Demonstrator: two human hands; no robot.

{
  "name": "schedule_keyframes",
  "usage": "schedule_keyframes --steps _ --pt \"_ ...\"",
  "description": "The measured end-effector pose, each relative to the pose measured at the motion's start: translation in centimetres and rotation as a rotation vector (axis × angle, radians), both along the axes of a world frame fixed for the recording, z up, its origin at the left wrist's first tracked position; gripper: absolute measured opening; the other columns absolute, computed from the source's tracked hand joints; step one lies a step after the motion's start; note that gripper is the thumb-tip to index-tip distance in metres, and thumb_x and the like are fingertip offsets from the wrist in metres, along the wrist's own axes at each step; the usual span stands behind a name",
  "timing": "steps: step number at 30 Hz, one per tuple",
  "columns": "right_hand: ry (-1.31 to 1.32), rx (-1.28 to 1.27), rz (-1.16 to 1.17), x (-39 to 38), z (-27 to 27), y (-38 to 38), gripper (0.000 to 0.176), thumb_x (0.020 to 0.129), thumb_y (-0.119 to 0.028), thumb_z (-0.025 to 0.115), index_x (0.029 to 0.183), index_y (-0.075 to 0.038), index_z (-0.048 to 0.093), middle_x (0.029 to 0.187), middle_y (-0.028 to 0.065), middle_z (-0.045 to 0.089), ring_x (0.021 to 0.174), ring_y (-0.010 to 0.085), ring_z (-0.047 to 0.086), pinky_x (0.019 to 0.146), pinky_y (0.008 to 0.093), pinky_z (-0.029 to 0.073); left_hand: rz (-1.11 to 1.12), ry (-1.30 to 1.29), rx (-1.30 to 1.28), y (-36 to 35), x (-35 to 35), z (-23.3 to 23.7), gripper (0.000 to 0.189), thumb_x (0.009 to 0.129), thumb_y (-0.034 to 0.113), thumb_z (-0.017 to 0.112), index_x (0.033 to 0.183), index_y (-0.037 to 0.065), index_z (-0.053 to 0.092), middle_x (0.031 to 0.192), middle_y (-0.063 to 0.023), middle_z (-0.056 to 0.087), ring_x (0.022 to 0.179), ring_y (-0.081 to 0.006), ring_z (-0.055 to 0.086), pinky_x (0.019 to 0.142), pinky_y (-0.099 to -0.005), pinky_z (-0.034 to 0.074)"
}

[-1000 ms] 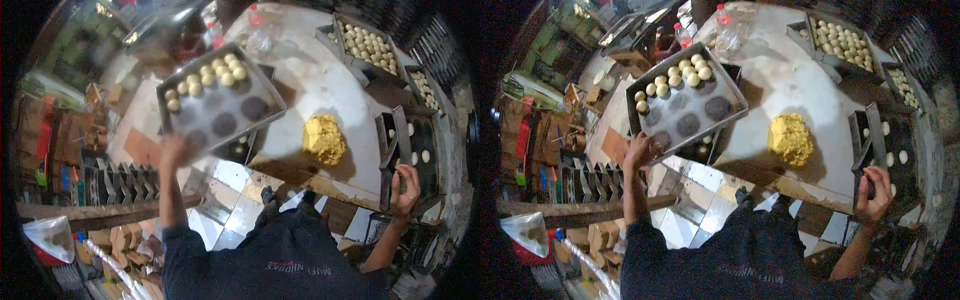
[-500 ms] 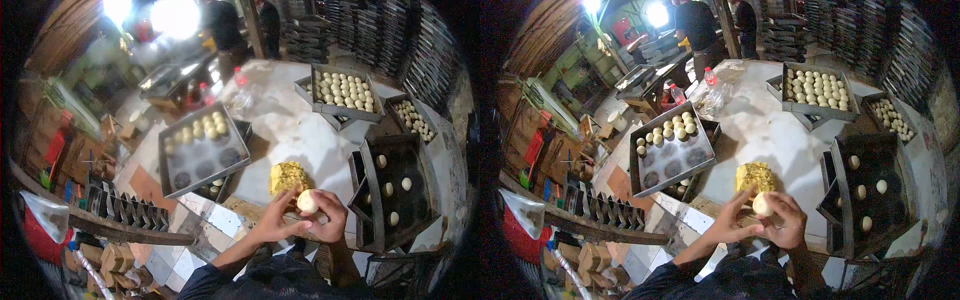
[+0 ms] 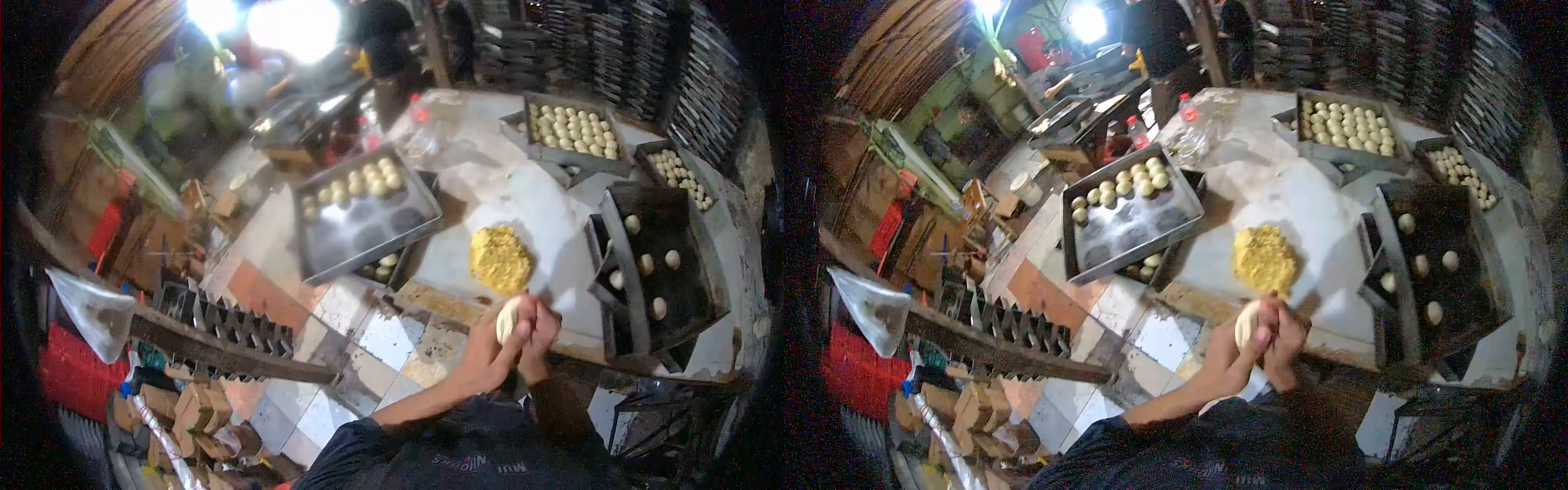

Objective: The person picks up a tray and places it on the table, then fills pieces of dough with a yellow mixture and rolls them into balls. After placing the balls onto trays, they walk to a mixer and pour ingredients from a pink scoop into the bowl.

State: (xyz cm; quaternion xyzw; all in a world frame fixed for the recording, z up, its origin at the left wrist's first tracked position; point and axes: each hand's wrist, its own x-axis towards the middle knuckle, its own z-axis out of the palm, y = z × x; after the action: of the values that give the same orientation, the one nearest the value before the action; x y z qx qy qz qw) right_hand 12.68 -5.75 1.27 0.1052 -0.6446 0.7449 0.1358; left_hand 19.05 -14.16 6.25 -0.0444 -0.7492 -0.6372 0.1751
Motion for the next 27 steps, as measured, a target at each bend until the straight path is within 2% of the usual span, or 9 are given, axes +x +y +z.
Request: schedule_keyframes --steps 3,5,9,13,15,18,21,24,27 --pt "0.270 0.318 0.313 1.5 1.4 -4.7 0.022 0.093 -0.018 0.048 0.095 -0.001 0.062 0.076 0.0127 0.055 0.077 0.0259 0.057 0.065 0.0363 0.044 0.191 0.004 -0.131 -5.2 4.9 -1.2 0.035 0.097 0.023 0.051 0.114 -0.007 0.057 0.104 -0.0123 0.066 0.094 -0.0198 0.062 0.085 -0.0306 0.047" --pt "0.378 0.494 0.389 3.2 3.8 -7.2 0.042 0.096 -0.036 0.038 0.101 -0.002 0.061 0.092 0.0176 0.052 0.102 0.0339 0.047 0.088 0.0449 0.039 0.154 -0.293 0.559 -8.2 8.1 -1.8 0.033 0.098 0.022 0.051 0.116 -0.005 0.057 0.106 -0.0112 0.065 0.095 -0.0186 0.062 0.084 -0.0328 0.049" --pt "0.444 0.311 0.471 7.2 0.0 -11.3 0.036 0.095 -0.034 0.044 0.098 -0.002 0.062 0.091 0.0142 0.054 0.089 0.0298 0.056 0.080 0.0411 0.044 0.136 -0.180 0.812 -8.7 11.7 -5.7 0.038 0.099 0.024 0.048 0.125 -0.003 0.050 0.123 -0.0104 0.056 0.111 -0.0186 0.054 0.095 -0.0344 0.042" --pt "0.019 0.195 0.693 4.2 -3.6 -11.4 0.038 0.092 -0.037 0.054 0.093 -0.001 0.064 0.086 0.0161 0.062 0.085 0.0319 0.061 0.076 0.0378 0.048 0.103 -0.369 1.238 -12.3 11.8 -6.3 0.043 0.095 0.028 0.055 0.125 -0.002 0.050 0.124 -0.0159 0.056 0.116 -0.0273 0.055 0.099 -0.0388 0.048" --pt "0.160 0.650 0.468 2.6 -3.7 -9.8 0.029 0.088 -0.028 0.060 0.092 0.000 0.065 0.091 0.0173 0.065 0.086 0.0317 0.064 0.076 0.0369 0.049 0.077 -0.395 1.195 -13.7 11.4 -6.9 0.048 0.093 0.028 0.057 0.125 -0.006 0.048 0.126 -0.0181 0.055 0.117 -0.0284 0.055 0.100 -0.0408 0.048" --pt "0.300 0.718 0.342 -1.9 -6.3 -7.4 0.013 0.077 -0.006 0.064 0.089 0.000 0.067 0.093 0.0170 0.066 0.077 0.0317 0.064 0.069 0.0375 0.051 0.044 -0.309 1.121 -14.3 9.5 -6.7 0.049 0.095 0.025 0.054 0.129 -0.009 0.044 0.131 -0.0199 0.052 0.122 -0.0279 0.051 0.103 -0.0422 0.043" --pt "-0.001 0.692 0.111 -8.8 -5.5 -7.2 0.019 0.079 -0.007 0.067 0.097 -0.002 0.067 0.105 0.0170 0.066 0.093 0.0244 0.065 0.080 0.0372 0.052 0.005 -0.308 0.990 -14.4 6.2 -6.2 0.042 0.097 0.019 0.051 0.130 -0.006 0.046 0.135 -0.0153 0.050 0.122 -0.0234 0.051 0.103 -0.0386 0.042" --pt "0.189 0.993 -0.004 -13.9 -7.7 -8.6 0.024 0.081 -0.012 0.068 0.103 -0.003 0.065 0.119 0.0185 0.059 0.111 0.0269 0.057 0.093 0.0386 0.046 -0.002 -0.298 0.874 -13.9 1.6 -5.4 0.046 0.097 0.018 0.050 0.137 -0.003 0.040 0.140 -0.0159 0.045 0.125 -0.0260 0.048 0.105 -0.0408 0.039" --pt "0.133 0.985 0.113 -16.3 -9.2 -9.3 0.029 0.080 -0.010 0.068 0.108 -0.002 0.065 0.110 0.0192 0.064 0.104 0.0340 0.060 0.092 0.0415 0.047 -0.029 -0.323 0.857 -14.4 -3.2 -5.3 0.048 0.097 0.017 0.050 0.140 -0.001 0.037 0.140 -0.0178 0.045 0.126 -0.0258 0.047 0.105 -0.0412 0.039"
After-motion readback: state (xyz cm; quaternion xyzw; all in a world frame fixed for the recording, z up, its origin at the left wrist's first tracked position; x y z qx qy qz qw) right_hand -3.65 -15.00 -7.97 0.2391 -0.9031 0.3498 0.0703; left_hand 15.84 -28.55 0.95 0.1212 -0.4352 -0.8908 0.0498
